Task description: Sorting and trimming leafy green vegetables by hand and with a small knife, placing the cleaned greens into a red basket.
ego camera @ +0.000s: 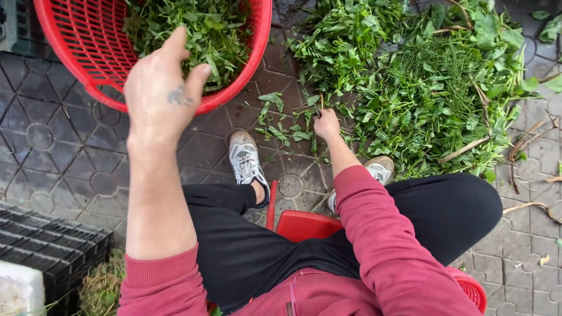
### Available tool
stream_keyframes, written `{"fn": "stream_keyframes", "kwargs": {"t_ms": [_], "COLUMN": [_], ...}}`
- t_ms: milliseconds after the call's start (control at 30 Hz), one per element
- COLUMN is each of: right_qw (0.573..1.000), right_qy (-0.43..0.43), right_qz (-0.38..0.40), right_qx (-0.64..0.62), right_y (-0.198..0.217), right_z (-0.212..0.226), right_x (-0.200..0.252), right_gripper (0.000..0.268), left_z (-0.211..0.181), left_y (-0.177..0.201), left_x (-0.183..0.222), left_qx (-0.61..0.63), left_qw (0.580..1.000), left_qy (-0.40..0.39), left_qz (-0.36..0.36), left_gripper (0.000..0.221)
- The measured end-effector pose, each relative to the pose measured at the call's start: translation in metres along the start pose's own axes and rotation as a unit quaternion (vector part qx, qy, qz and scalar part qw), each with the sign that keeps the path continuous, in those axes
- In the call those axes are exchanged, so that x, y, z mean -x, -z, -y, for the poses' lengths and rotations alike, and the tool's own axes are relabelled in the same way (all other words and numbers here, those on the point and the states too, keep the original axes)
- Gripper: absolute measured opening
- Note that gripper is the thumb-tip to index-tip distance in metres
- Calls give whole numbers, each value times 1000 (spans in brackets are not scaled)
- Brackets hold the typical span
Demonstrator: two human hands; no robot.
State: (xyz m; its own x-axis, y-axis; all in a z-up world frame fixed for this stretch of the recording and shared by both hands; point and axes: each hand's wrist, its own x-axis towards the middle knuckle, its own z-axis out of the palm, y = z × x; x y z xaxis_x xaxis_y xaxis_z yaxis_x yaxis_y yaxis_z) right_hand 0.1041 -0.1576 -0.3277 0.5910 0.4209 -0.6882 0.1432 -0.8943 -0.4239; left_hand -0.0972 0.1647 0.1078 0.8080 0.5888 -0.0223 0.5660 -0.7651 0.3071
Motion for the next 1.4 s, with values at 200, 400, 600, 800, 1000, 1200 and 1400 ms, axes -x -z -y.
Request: {"fn": "stream_keyframes", "kwargs": {"t_ms": [200, 400, 600, 800, 1000, 1200, 1400], "right_qw": [999, 982, 882, 861, 851, 782, 646], "right_qy": [-28, 73, 358, 320, 153, 104, -141], "right_qz": [-18, -89, -260, -204, -19, -91, -179], "right_qx": [-30, -153, -163, -338, -501, -608, -729], "right_y": [24, 71, 153, 159, 139, 119, 103], "right_z": [-14, 14, 86, 76, 122, 123, 1], "right_x": [52, 133, 210, 228, 276, 247, 151], "right_gripper": [26, 19, 12, 37, 44, 29, 48], "left_z": [-69, -85, -120, -136, -132, -131, -24], "left_y": [-9, -71, -173, -205, -176, -185, -36], "left_x": [3, 32, 18, 18, 37, 52, 13], "left_qx": [24, 78, 32, 117, 59, -4, -287], "left_qw": [996, 974, 972, 982, 985, 965, 926], "left_qy": [-91, -211, -233, -138, -159, -235, -95], "left_qz": [-4, -1, 10, 46, -16, -118, -228], "left_gripper": [64, 32, 18, 17, 17, 12, 22]}}
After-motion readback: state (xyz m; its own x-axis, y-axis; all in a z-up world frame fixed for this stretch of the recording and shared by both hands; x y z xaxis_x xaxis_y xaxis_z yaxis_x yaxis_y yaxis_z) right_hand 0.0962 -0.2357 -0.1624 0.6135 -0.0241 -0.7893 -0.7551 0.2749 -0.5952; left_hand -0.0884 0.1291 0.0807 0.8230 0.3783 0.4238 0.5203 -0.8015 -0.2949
